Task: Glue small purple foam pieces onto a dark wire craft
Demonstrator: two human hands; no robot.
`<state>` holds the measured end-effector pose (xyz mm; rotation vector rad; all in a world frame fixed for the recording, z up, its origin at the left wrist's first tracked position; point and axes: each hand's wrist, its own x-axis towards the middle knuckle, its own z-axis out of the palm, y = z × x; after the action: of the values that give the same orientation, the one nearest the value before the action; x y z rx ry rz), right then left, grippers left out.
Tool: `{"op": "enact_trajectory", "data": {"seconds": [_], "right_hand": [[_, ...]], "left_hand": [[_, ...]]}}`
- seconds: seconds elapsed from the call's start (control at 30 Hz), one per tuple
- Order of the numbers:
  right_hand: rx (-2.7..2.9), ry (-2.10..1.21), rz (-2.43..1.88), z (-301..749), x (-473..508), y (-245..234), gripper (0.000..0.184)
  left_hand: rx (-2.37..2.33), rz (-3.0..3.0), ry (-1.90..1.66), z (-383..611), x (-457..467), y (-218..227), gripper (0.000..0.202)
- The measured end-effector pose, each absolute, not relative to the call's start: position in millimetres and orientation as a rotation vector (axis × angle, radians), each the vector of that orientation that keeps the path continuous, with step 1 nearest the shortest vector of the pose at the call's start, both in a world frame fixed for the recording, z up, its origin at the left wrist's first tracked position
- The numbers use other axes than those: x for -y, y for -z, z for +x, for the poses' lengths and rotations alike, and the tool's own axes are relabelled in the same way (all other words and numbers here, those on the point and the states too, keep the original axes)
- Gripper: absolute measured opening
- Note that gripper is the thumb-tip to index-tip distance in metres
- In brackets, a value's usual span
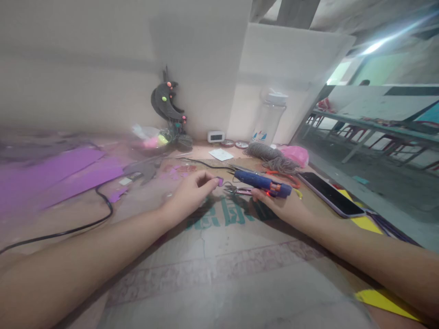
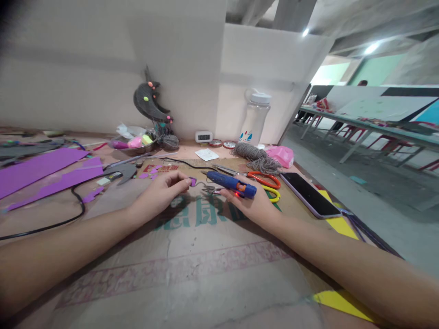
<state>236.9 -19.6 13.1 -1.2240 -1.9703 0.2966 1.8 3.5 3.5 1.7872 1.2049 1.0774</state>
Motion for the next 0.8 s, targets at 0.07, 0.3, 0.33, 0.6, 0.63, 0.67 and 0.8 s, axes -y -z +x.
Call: {"op": "enact_trajectory", "data": {"seconds": [0.07,0.3,0.33,0.6,0.63,0.67,0.8], "right_hand": [[1.946,-0.314,-1.215,235,21,-20,0.023],[1.774,-0.548,-1.125,240,10,-37,0.027],[1.727,-0.544,-1.126,241,6,-39,0.027],[1.815,-0.383,-1.357,235,-82,-60,0.040],[1.908,-0.405,-1.360,233,-98,-60,0.037],[1.963,-0.408,-1.378,231,-112,-58,0.035],[1.926,-0.396,-1.481,223,-154,-41,0.036]], "left_hand": [[-1.192,1.794,-1.077,2,-4,-3,0.024],[-1.220,1.706,-1.072,4,-3,-3,0.021],[-1.211,1.704,-1.073,4,-3,-2,0.021],[-1.185,1.747,-1.078,3,-6,4,0.023],[-1.182,1.756,-1.078,3,-6,3,0.023],[-1.181,1.763,-1.077,3,-6,3,0.023],[-1.171,1.736,-1.078,4,-6,3,0.021]]}}
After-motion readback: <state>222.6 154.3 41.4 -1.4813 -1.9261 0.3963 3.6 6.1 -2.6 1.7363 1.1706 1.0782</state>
